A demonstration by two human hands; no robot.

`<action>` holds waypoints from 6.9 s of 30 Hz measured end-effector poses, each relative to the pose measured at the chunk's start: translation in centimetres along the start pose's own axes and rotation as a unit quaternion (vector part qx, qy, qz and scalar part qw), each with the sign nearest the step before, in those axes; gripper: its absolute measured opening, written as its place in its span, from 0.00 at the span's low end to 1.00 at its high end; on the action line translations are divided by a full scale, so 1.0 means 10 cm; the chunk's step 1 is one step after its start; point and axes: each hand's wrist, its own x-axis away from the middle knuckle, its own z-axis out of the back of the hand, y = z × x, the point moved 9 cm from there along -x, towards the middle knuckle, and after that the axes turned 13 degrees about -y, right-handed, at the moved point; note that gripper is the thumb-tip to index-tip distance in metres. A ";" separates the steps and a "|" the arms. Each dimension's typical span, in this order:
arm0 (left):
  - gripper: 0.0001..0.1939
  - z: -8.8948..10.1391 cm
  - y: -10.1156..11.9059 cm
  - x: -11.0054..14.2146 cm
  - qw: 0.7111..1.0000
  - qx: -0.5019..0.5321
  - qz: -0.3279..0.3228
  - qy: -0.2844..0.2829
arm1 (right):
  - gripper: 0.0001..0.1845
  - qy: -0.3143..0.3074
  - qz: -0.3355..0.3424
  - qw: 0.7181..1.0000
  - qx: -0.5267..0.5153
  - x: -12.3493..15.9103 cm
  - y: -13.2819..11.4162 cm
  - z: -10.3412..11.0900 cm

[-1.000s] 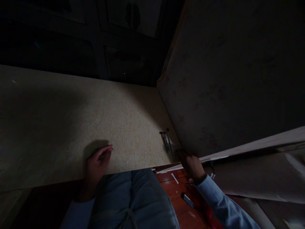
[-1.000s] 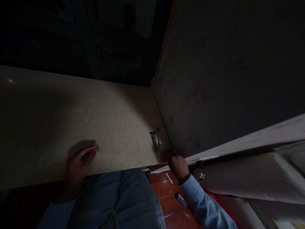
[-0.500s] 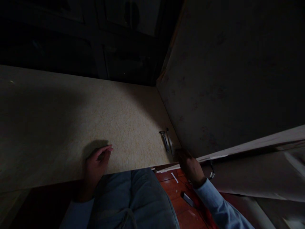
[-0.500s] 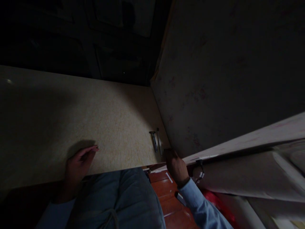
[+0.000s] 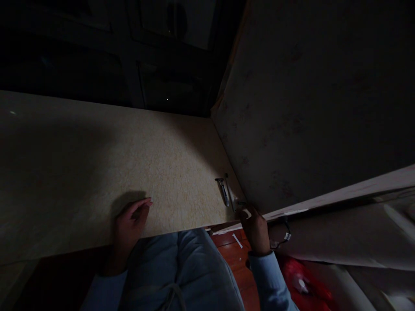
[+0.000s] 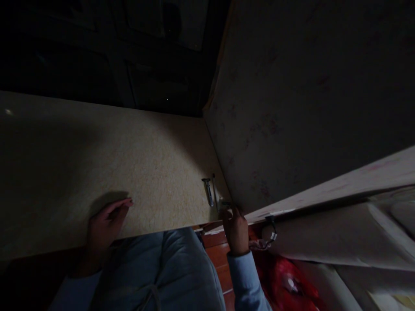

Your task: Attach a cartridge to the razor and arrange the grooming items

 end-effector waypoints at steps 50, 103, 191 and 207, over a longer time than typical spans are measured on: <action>0.23 -0.11 -0.13 0.11 0.900 0.390 0.196 -0.011 | 0.15 -0.037 0.253 0.923 -0.289 0.11 -2.64 -1.10; 0.24 -0.19 -0.09 0.07 0.884 0.389 0.248 -0.080 | 0.16 -0.095 0.312 0.881 -0.343 0.08 -2.57 -1.18; 0.21 0.23 -0.35 0.02 0.885 0.387 0.254 -0.049 | 0.13 -0.101 0.309 0.859 -0.395 0.06 -2.46 -1.24; 0.21 0.42 -0.39 -0.03 0.907 0.352 0.229 -0.034 | 0.13 -0.116 0.305 0.863 -0.385 0.06 -2.48 -1.22</action>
